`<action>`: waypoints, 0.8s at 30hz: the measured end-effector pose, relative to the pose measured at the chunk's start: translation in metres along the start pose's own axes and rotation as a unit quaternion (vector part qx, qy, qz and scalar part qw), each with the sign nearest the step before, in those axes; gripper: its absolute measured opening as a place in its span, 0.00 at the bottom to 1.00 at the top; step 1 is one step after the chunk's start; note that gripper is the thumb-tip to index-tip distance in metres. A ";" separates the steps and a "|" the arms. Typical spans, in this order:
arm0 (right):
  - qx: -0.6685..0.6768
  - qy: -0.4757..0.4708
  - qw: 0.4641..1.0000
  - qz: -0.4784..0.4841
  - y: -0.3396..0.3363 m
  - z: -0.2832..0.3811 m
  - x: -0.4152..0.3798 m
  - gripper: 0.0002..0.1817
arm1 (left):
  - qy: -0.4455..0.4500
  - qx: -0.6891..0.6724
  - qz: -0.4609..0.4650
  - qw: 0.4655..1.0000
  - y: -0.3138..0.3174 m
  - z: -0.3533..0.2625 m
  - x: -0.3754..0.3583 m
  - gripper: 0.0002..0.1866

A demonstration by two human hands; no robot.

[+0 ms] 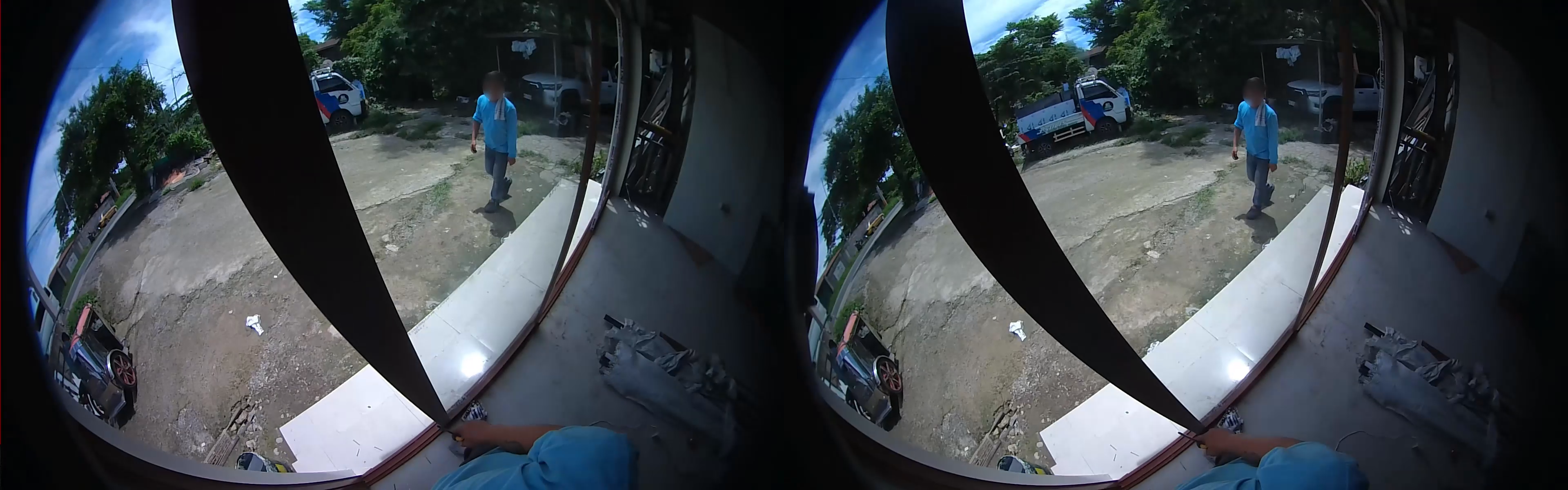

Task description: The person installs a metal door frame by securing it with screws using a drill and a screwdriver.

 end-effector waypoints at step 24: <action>0.008 0.132 0.990 0.039 0.004 -0.053 -0.009 0.23 | -0.057 -0.197 0.090 0.975 0.046 -0.009 0.001 0.24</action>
Point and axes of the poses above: each hand's wrist, its own x-axis towards the middle knuckle, its own y-axis out of the palm, z = x × y, the point moved 3 cm from there along x, towards the middle knuckle, and after that the axes turned 12 degrees about y, right-handed, at the moved point
